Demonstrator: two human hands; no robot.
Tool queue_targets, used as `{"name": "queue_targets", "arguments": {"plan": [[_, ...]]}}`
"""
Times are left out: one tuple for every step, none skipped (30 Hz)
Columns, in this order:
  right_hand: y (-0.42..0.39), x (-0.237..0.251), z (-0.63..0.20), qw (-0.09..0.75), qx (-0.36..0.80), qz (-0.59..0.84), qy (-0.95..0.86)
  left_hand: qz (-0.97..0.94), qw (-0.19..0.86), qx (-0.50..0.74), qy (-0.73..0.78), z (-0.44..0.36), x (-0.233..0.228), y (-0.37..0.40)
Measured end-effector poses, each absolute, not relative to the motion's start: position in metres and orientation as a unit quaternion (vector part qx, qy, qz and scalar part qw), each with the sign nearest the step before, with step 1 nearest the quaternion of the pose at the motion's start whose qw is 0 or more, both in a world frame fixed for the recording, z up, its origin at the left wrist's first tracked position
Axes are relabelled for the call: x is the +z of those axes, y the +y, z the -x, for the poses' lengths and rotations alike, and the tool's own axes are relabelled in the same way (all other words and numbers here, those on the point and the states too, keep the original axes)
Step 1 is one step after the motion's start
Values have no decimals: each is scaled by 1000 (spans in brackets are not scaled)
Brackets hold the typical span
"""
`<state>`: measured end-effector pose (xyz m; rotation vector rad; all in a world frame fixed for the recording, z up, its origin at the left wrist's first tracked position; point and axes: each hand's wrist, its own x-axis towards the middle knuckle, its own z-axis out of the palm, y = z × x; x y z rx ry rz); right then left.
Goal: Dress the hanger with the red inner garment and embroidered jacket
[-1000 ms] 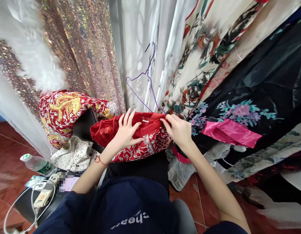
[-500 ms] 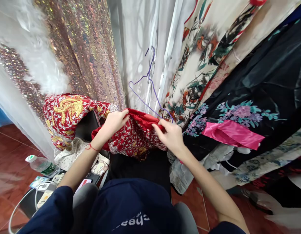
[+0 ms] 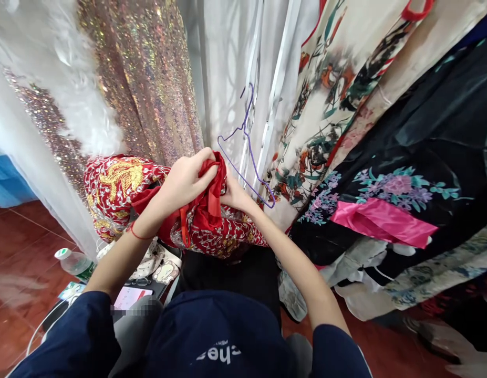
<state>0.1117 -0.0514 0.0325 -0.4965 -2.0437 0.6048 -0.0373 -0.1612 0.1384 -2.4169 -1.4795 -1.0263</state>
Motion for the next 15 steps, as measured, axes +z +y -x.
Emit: {"name": "queue_targets", "arguments": {"plan": [[-49,34,-107,464,272,197,-819,796,66,-341,-495,36,140,-164],[-48,35,-103,479,290,203,-803,792,65,-348,-498,37,141,-165],[-48,35,-101,501,295,217,-784,788,63,-359,-496,40,141,-165],[-48,36,-99,526,290,232,-765,785,59,-368,-494,44,142,-163],[-49,36,-99,549,277,246,-749,783,58,-369,-498,50,142,-159],[-50,37,-99,569,262,258,-736,779,56,-359,-511,55,143,-155],[-51,38,-99,583,249,267,-726,776,46,-332,-534,60,144,-149],[-52,39,-100,591,239,275,-720,777,23,-291,-558,64,145,-143],[-53,40,-100,593,233,282,-717,781,-14,-246,-574,67,146,-136],[-54,40,-101,590,229,285,-720,788,-56,-204,-578,70,146,-130],[-55,40,-103,579,228,285,-729,795,-93,-173,-573,71,146,-123],[-55,39,-105,560,228,279,-746,801,-118,-156,-566,73,144,-118],[-56,36,-108,534,229,269,-768,803,-129,-154,-561,74,140,-113],[-57,31,-112,505,230,261,-790,799,-131,-169,-561,76,135,-108],[-58,24,-116,473,231,260,-809,791,-134,-194,-564,79,129,-103]]}}
